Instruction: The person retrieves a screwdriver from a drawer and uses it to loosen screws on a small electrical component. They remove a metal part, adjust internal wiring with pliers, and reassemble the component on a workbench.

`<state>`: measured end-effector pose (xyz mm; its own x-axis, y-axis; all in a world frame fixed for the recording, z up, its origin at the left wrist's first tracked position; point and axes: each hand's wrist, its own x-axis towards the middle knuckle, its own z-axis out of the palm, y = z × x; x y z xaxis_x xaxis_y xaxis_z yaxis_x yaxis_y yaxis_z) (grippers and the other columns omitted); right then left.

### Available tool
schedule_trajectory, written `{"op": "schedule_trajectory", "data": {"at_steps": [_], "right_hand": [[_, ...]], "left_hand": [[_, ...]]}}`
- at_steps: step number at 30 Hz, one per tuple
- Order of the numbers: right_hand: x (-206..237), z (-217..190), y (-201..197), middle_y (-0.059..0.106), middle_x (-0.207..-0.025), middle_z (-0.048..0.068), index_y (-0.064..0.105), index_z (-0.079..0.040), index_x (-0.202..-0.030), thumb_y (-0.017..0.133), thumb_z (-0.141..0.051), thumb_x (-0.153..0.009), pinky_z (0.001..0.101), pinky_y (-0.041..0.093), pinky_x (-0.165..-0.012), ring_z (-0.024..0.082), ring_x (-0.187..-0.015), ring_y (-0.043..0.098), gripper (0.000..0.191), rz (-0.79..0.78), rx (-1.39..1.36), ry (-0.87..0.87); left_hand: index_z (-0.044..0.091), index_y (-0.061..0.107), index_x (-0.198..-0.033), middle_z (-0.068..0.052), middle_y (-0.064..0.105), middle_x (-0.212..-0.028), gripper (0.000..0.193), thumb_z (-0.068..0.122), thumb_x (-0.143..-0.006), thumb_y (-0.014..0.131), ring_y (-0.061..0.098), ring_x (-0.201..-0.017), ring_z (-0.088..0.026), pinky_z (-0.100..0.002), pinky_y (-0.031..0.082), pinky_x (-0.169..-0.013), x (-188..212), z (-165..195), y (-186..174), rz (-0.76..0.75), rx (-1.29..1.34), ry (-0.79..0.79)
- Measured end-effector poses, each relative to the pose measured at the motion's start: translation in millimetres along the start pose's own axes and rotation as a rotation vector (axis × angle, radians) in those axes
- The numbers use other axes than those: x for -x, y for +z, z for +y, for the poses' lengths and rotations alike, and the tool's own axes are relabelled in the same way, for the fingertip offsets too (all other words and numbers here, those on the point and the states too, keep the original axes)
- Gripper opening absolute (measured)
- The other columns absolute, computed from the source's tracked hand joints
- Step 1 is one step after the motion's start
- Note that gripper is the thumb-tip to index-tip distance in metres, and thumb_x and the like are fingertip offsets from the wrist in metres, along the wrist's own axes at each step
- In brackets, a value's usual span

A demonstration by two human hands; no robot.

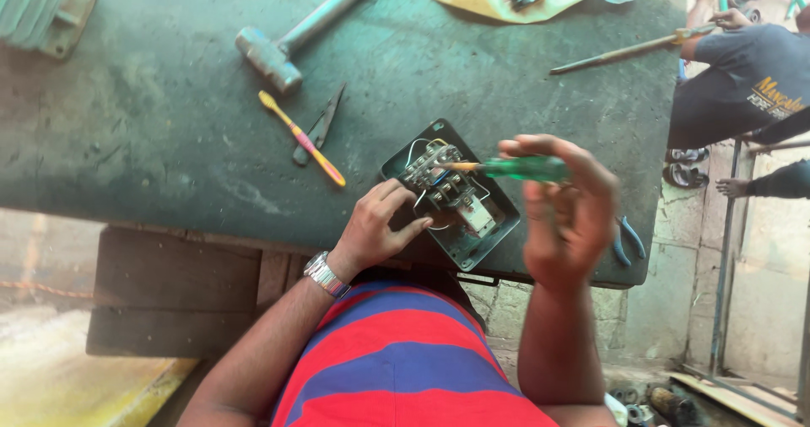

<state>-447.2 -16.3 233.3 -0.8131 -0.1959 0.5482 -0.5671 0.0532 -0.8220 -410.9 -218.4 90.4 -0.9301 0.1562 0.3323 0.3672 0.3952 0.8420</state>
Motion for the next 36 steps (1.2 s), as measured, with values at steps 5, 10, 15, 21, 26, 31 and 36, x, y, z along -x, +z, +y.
{"op": "schedule_trajectory", "data": {"at_steps": [5, 10, 15, 21, 26, 31, 36], "right_hand": [[11.4, -1.3, -25.8, 0.060, -0.131, 0.019, 0.050, -0.009, -0.150, 0.055, 0.000, -0.117, 0.0455, 0.067, -0.098, 0.029, -0.117, 0.070, 0.035, 0.135, 0.101, -0.044], [16.0, 10.2, -6.8, 0.056, -0.131, 0.017, 0.049, -0.005, -0.148, 0.054, 0.000, -0.115, 0.0426, 0.067, -0.096, 0.029, -0.115, 0.071, 0.034, 0.064, 0.100, -0.060], [15.6, 22.7, 5.1, 0.055, -0.133, 0.020, 0.049, 0.001, -0.142, 0.052, 0.004, -0.112, 0.0410, 0.066, -0.095, 0.031, -0.114, 0.070, 0.030, -0.054, 0.092, -0.027], [22.6, 36.4, 2.6, 0.055, -0.136, 0.017, 0.050, 0.003, -0.142, 0.053, 0.002, -0.114, 0.0366, 0.064, -0.095, 0.030, -0.114, 0.072, 0.028, -0.090, 0.113, -0.038], [26.4, 39.8, 6.0, 0.056, -0.132, 0.018, 0.055, 0.003, -0.139, 0.057, 0.002, -0.113, 0.0350, 0.064, -0.092, 0.030, -0.114, 0.071, 0.026, -0.083, 0.194, -0.084], [24.0, 34.7, 17.7, 0.062, -0.125, 0.017, 0.061, 0.001, -0.131, 0.067, 0.002, -0.105, 0.0310, 0.067, -0.084, 0.028, -0.108, 0.075, 0.026, -0.010, 0.315, -0.088], [22.2, 25.5, 29.8, 0.062, -0.123, 0.017, 0.063, 0.002, -0.127, 0.069, 0.002, -0.102, 0.0328, 0.064, -0.086, 0.027, -0.106, 0.075, 0.026, 0.087, 0.379, -0.077]], "left_hand": [[0.002, 0.061, -0.108, -0.011, 0.068, -0.096, 0.034, 0.021, -0.088, 0.080, 0.072, -0.086, -0.022, -0.034, 0.058, -0.079, -0.7, -9.1, -5.3, -0.118, 0.210, -0.117], [0.001, 0.043, -0.120, -0.010, 0.072, -0.098, 0.037, 0.012, -0.094, 0.068, 0.072, -0.087, -0.019, -0.031, 0.057, -0.082, 16.1, 0.1, 2.0, -0.049, 0.445, -0.204], [0.006, 0.055, -0.115, -0.009, 0.071, -0.097, 0.026, 0.004, -0.092, 0.066, 0.071, -0.086, -0.023, -0.036, 0.056, -0.078, 8.9, 14.1, 11.0, 0.139, 0.157, -0.304], [0.012, 0.072, -0.100, -0.011, 0.058, -0.129, 0.031, 0.000, -0.071, 0.068, 0.052, -0.122, -0.034, -0.046, 0.047, -0.097, -19.9, -8.2, 1.7, 0.150, -0.332, -0.061], [0.013, 0.074, -0.091, -0.008, 0.058, -0.133, 0.020, 0.010, -0.072, 0.077, 0.048, -0.129, -0.032, -0.045, 0.044, -0.094, -25.0, -15.1, -1.3, 0.017, -0.418, -0.083], [0.015, 0.075, -0.087, -0.006, 0.059, -0.133, 0.017, 0.014, -0.070, 0.078, 0.048, -0.130, -0.030, -0.045, 0.044, -0.094, -37.2, -18.8, -15.9, -0.082, -0.361, -0.021], [0.019, 0.076, -0.089, -0.005, 0.059, -0.130, 0.020, 0.019, -0.069, 0.080, 0.048, -0.130, -0.029, -0.046, 0.043, -0.096, -51.4, -26.7, -25.8, -0.193, -0.338, 0.060]]}}
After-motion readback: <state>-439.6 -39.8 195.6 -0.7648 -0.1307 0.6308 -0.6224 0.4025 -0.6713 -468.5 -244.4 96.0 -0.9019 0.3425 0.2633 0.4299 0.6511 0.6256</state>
